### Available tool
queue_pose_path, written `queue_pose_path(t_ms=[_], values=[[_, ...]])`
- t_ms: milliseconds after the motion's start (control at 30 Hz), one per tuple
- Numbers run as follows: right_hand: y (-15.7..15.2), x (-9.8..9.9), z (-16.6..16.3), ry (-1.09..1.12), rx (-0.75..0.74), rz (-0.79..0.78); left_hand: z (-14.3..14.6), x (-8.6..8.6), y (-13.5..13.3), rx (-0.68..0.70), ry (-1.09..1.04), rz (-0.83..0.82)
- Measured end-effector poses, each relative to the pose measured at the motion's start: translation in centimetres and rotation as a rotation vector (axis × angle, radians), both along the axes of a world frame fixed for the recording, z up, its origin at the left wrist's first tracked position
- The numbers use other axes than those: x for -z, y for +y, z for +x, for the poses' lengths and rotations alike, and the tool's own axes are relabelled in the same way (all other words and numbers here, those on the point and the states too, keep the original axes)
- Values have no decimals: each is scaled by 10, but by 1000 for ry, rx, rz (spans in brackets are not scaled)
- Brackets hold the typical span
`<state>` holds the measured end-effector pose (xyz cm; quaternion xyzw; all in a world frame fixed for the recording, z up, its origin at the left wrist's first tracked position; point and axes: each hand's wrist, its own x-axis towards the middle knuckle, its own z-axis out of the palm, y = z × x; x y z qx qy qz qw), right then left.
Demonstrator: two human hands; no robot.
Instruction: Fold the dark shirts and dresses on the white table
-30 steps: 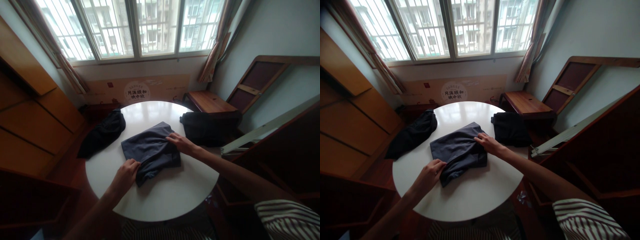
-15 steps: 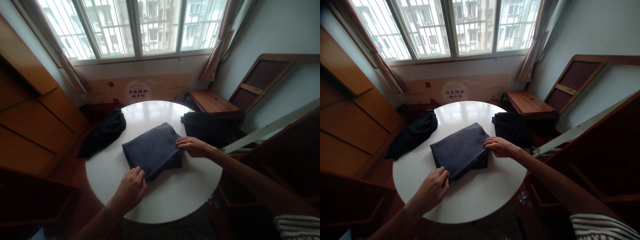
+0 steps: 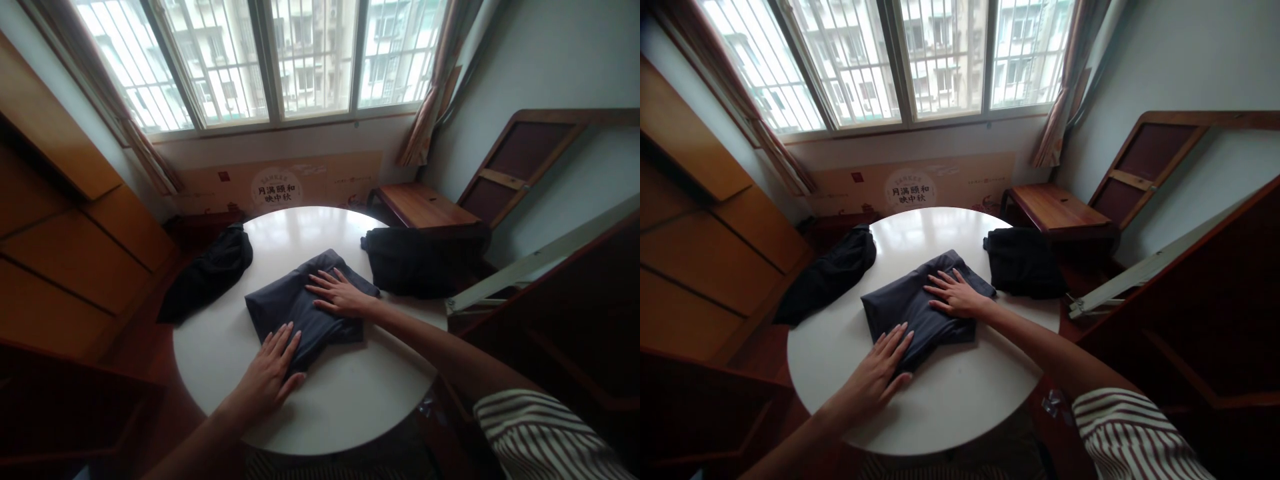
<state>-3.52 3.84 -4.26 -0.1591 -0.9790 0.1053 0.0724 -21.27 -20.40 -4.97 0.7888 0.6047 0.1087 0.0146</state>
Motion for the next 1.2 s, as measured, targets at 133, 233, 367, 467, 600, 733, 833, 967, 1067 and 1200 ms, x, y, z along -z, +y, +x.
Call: queue_pose_path(t_ms=[133,233,367,467,600,733,833,967,1067,1200], values=[[-23,-5,18,42,-106,-31,-20,-31,29,-34,-231,5],[-45,-12,32,11,-254,-7,-43,-49,97,-182,-310,71],[-60,-10,43,38,-300,181,-71,-52,189,-352,-377,-255],[-63,-10,45,57,-297,358,-82,-48,220,-304,-415,-439],[-73,-19,39,28,-284,489,-90,-42,223,-189,-524,-595],[-81,-22,25,9,-288,505,-94,-41,225,-161,-514,-587],[-80,-16,20,17,-225,474,-95,-44,224,-149,-569,-641],[-63,-11,36,133,-116,362,-91,-49,201,-198,-778,-589],[-51,-24,59,423,-82,143,-86,-60,170,-201,-935,-489],[-52,-67,79,842,-15,-247,-78,-99,127,-168,-1336,-335]])
